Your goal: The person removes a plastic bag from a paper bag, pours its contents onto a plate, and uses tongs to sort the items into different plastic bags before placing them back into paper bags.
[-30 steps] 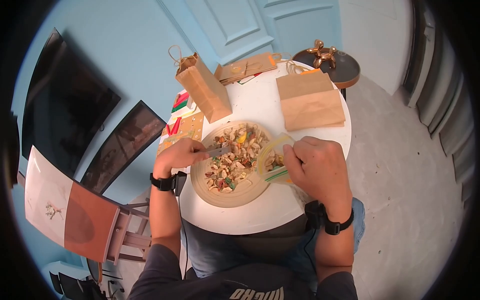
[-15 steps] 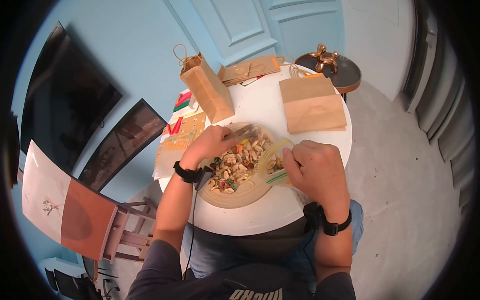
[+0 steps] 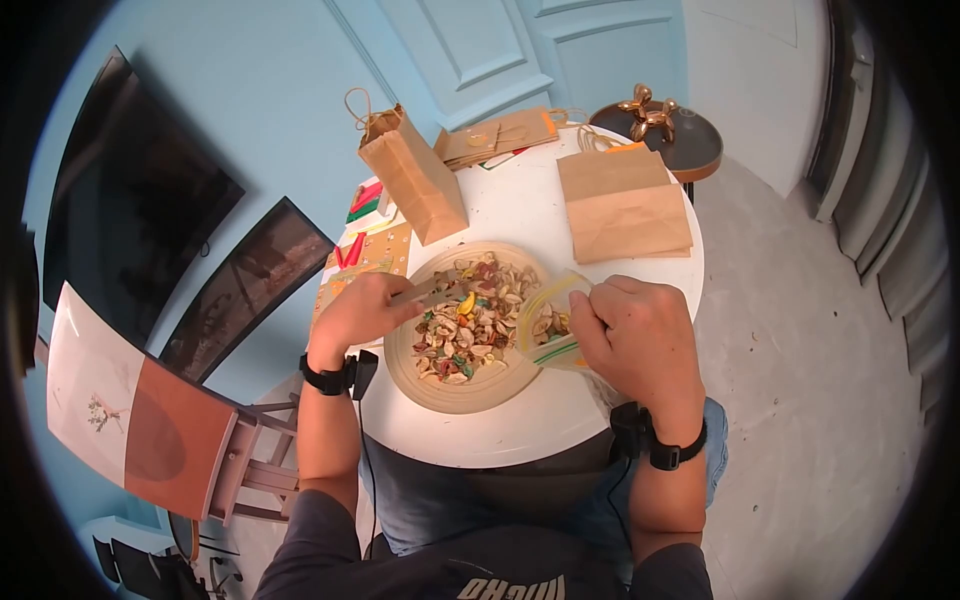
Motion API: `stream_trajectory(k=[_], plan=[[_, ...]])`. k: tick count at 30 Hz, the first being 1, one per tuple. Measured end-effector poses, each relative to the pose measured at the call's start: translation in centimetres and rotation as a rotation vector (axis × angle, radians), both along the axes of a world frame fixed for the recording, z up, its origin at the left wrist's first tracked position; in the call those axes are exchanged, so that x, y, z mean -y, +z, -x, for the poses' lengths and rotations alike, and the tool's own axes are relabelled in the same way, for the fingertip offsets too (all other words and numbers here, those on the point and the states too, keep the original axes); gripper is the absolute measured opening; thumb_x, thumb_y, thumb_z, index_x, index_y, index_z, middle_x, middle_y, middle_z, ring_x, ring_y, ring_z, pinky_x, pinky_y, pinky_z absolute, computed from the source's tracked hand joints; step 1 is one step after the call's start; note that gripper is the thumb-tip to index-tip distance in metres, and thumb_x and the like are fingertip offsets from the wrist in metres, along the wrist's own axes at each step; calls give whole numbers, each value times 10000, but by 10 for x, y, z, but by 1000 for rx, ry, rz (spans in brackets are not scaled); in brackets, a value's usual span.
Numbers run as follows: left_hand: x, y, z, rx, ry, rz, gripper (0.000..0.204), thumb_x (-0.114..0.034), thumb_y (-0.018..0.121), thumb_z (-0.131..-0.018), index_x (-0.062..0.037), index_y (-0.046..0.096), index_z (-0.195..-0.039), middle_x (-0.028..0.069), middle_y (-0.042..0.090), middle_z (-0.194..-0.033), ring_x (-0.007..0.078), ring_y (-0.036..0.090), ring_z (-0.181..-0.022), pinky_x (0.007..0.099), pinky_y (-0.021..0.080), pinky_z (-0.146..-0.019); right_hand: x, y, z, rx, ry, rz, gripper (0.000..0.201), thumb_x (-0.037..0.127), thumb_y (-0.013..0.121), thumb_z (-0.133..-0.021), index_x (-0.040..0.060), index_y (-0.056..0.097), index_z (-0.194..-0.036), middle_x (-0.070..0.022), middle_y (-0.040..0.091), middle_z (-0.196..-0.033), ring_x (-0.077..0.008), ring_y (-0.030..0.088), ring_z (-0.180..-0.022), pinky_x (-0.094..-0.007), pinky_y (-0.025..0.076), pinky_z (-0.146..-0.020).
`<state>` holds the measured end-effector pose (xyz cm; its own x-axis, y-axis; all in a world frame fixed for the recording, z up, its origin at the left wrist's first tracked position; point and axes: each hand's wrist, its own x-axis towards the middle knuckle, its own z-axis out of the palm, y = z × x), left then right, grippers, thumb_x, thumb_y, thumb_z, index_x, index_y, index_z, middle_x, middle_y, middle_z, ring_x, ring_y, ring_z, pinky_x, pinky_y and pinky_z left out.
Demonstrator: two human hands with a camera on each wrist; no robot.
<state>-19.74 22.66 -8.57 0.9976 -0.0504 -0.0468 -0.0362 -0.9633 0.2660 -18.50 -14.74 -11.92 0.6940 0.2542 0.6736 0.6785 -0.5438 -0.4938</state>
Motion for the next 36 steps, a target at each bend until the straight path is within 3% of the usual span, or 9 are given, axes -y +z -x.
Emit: stream_trajectory(k=[8,15,23,26,30,32,36], plan=[[3,-19,9,-127,3,-136,251,-287,801,-960,-49,851,-1023,230,793,-934,439,769,-935,521,600,-837,-2,-1,-1,-2,14,5,343,122,771,-966,-5,648,-672,-176,623,-663,-393,652,-605,-481,520,-595],[-2,-26,13,-33,-58,-100,213,-244,775,-978,-45,845,-1005,225,775,-895,441,753,-899,513,587,-822,-5,-2,-2,1,38,2,341,127,772,-964,-6,646,-676,-177,618,-660,-396,648,-602,-485,516,-591],[23,17,31,-9,-83,23,215,-223,775,-988,-25,834,-1047,227,758,-875,447,733,-878,513,569,-790,-12,-8,-8,9,66,14,354,165,767,-972,9,655,-674,-167,624,-654,-390,655,-599,-480,524,-586],[39,15,33,152,-358,41,283,-204,830,-991,17,827,-1167,227,778,-964,403,725,-810,452,577,-773,-17,-12,-11,14,65,24,356,172,764,-973,12,660,-673,-166,635,-660,-389,660,-601,-480,531,-590],[73,34,34,79,-277,107,331,-236,846,-963,13,822,-1179,231,778,-976,431,743,-882,478,586,-808,-14,-10,-12,-9,44,45,355,169,761,-974,10,662,-671,-171,643,-666,-392,664,-605,-483,535,-600],[69,31,28,79,-182,101,329,-265,835,-948,-10,822,-1155,239,763,-973,462,735,-938,529,579,-821,-10,-8,-10,-7,27,28,353,165,761,-973,5,661,-674,-178,640,-670,-396,663,-610,-485,532,-604],[52,1,7,124,-218,-68,397,-271,863,-933,2,822,-1219,261,789,-1010,467,753,-929,513,593,-839,1,-6,-10,-18,8,-8,347,151,762,-972,-7,656,-682,-192,632,-677,-405,660,-620,-487,526,-607]])
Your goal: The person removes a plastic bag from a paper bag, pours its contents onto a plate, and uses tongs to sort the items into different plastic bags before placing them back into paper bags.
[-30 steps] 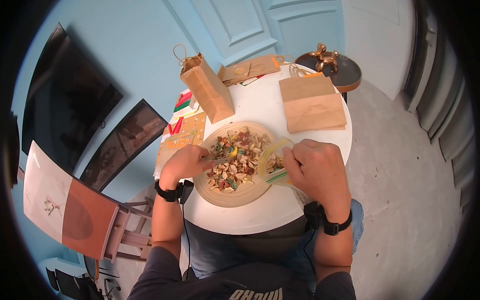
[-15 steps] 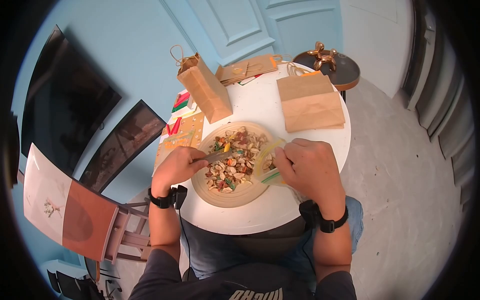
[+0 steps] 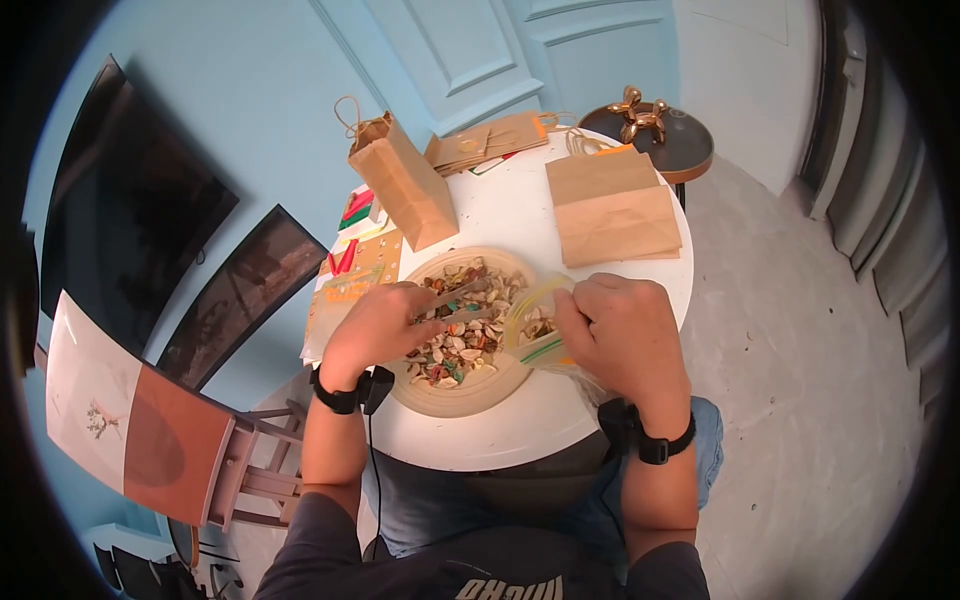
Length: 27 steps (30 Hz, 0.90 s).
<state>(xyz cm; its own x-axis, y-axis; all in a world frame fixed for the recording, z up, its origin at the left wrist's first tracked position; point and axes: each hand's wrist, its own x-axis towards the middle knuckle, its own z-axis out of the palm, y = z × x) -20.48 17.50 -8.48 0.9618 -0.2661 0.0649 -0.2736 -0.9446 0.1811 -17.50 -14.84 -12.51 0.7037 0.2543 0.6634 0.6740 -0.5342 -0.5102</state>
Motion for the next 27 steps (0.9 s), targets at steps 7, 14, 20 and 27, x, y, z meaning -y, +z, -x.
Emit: stream_trajectory(k=[7,14,20,27], plan=[[0,-34,-23,-96,-6,-15,328,-272,838,-938,11,818,-1103,278,772,-951,484,746,-948,548,587,-854,7,2,2,-19,-20,-18,345,140,761,-974,-14,654,-684,-195,644,-691,-410,662,-628,-484,535,-615],[-6,-40,-14,-46,63,10,246,-234,808,-972,10,819,-1003,273,747,-861,474,743,-870,544,571,-799,2,0,1,-16,-9,-13,348,139,761,-974,-15,652,-681,-193,639,-684,-409,659,-621,-489,533,-614],[-18,-36,-5,-33,39,85,185,-169,783,-1012,13,819,-1012,255,742,-831,412,752,-806,492,567,-748,-5,-3,-1,-30,23,-7,357,152,755,-979,-14,651,-680,-196,633,-676,-412,658,-624,-498,525,-612],[-19,3,15,-102,148,263,201,-172,767,-1010,27,794,-1023,254,738,-870,452,734,-850,490,573,-763,-15,-13,-10,-60,65,1,374,181,742,-993,-15,660,-685,-207,644,-677,-419,661,-631,-505,525,-620]])
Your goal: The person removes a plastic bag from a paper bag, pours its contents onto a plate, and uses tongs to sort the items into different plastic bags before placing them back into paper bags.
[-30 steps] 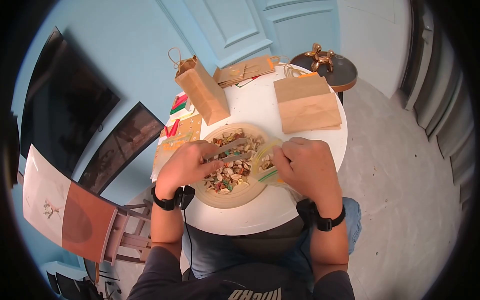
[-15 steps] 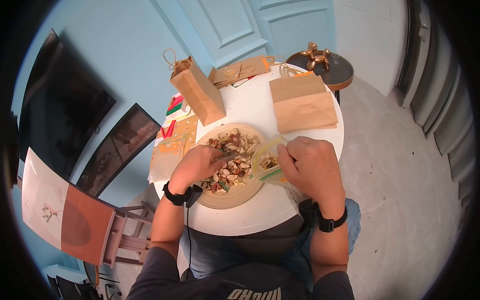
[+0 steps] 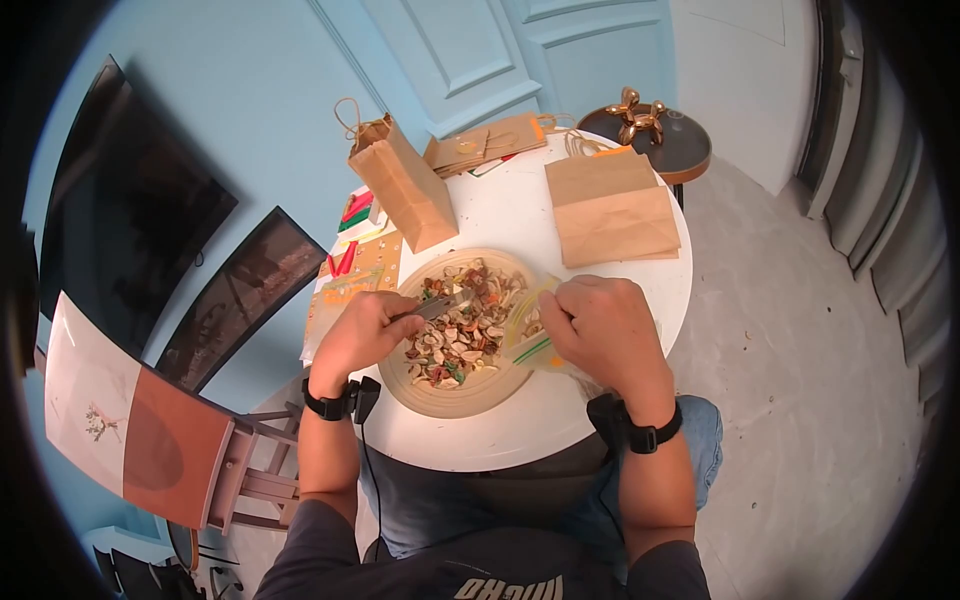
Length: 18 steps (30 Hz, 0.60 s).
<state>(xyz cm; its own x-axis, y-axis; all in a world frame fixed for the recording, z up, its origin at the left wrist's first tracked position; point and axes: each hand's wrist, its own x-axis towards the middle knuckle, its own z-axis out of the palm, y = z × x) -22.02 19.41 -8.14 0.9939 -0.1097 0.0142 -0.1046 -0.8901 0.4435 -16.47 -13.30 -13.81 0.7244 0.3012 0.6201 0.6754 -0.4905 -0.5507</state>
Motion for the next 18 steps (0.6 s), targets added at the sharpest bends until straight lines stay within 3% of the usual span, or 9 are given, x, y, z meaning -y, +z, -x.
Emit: stream_trajectory(k=[2,5,8,12,17,18], plan=[[9,15,6,1,11,17,197,-167,771,-1012,29,790,-1020,244,734,-867,442,736,-844,478,572,-753,-3,-2,-2,0,8,5,374,186,741,-995,-14,662,-688,-210,644,-677,-424,660,-631,-508,524,-622],[22,18,9,142,-172,-28,178,-149,785,-1029,17,798,-1093,208,705,-828,363,688,-725,451,541,-701,-6,-5,-5,-2,11,15,374,189,740,-997,-13,663,-691,-212,641,-675,-429,659,-632,-511,523,-623],[47,3,2,292,-400,-43,218,-168,808,-1017,15,803,-1134,202,724,-890,371,697,-736,445,554,-708,-8,-6,-6,13,-6,12,375,190,743,-996,-12,662,-690,-211,641,-677,-428,658,-632,-510,522,-622],[58,7,6,128,-238,35,331,-212,852,-986,25,804,-1213,206,761,-961,348,737,-769,429,579,-724,-1,-3,-5,9,-22,6,380,195,749,-992,-10,660,-685,-208,646,-683,-419,660,-635,-507,521,-618],[14,-1,10,62,32,22,387,-229,873,-966,55,802,-1220,235,783,-1016,319,764,-778,416,589,-730,4,3,2,84,-60,-30,369,169,764,-975,-1,642,-671,-191,630,-670,-404,646,-611,-490,506,-592],[6,-5,9,122,68,-43,366,-239,880,-949,63,820,-1147,243,770,-915,354,750,-747,435,581,-724,5,6,4,112,-69,-48,364,153,771,-967,4,632,-666,-183,621,-661,-399,639,-601,-485,499,-583]])
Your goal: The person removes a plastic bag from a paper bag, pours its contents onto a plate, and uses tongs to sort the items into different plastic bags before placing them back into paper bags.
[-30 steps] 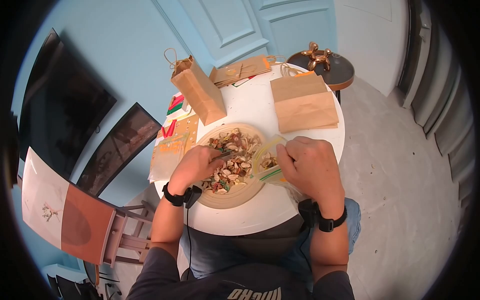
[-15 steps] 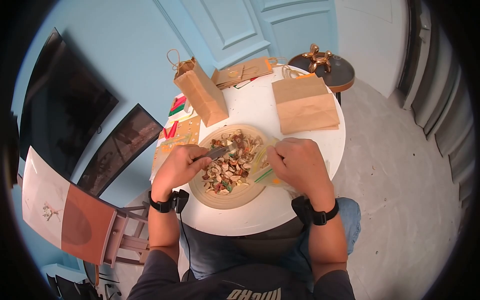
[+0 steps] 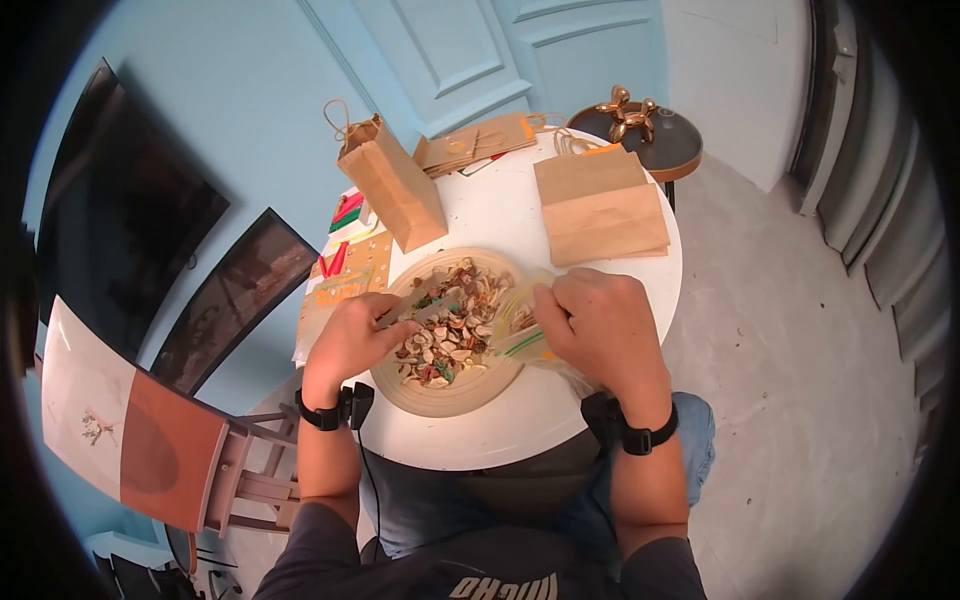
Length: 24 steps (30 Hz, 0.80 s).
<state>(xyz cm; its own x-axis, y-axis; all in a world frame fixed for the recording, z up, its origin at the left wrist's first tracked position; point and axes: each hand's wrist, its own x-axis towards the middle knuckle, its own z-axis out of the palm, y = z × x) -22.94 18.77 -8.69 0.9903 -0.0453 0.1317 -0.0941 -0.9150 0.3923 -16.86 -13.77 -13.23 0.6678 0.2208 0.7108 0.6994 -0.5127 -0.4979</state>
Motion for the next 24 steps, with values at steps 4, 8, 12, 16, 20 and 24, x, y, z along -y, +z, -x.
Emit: stream_trajectory(k=[4,8,12,16,20,24], plan=[[-21,-16,-3,-87,207,-172,358,-313,873,-924,29,844,-1029,242,747,-802,410,749,-772,480,578,-747,14,20,20,205,-43,-89,361,86,794,-938,26,580,-654,-151,570,-628,-371,600,-560,-460,469,-545],[-30,-38,-6,-144,240,-171,359,-368,846,-922,-9,842,-933,238,760,-801,444,769,-841,507,597,-801,21,22,20,219,-142,-126,369,83,796,-950,30,576,-660,-145,565,-634,-353,590,-549,-453,460,-533],[-33,-48,-8,-211,232,-179,419,-398,854,-929,16,839,-991,263,782,-911,460,775,-894,523,608,-832,19,11,10,118,-188,-35,361,114,796,-975,22,610,-679,-145,586,-655,-351,596,-553,-453,463,-535],[-19,-44,11,50,248,-290,578,-381,892,-927,25,749,-1311,261,780,-1086,438,771,-942,506,611,-826,17,11,10,90,-165,-10,358,136,801,-983,13,632,-692,-143,596,-662,-353,600,-558,-451,468,-539],[48,-19,46,280,-77,51,810,-264,950,-906,-5,601,-1589,176,754,-1067,317,734,-849,432,611,-784,13,13,12,55,-148,-5,359,141,794,-996,11,643,-698,-142,597,-661,-353,604,-561,-451,474,-543],[109,-20,41,221,-330,269,582,-214,947,-917,-18,680,-1396,150,721,-1020,293,686,-794,412,587,-741,9,22,23,30,-101,-27,349,139,780,-1016,8,663,-714,-145,607,-664,-359,607,-567,-451,476,-544]])
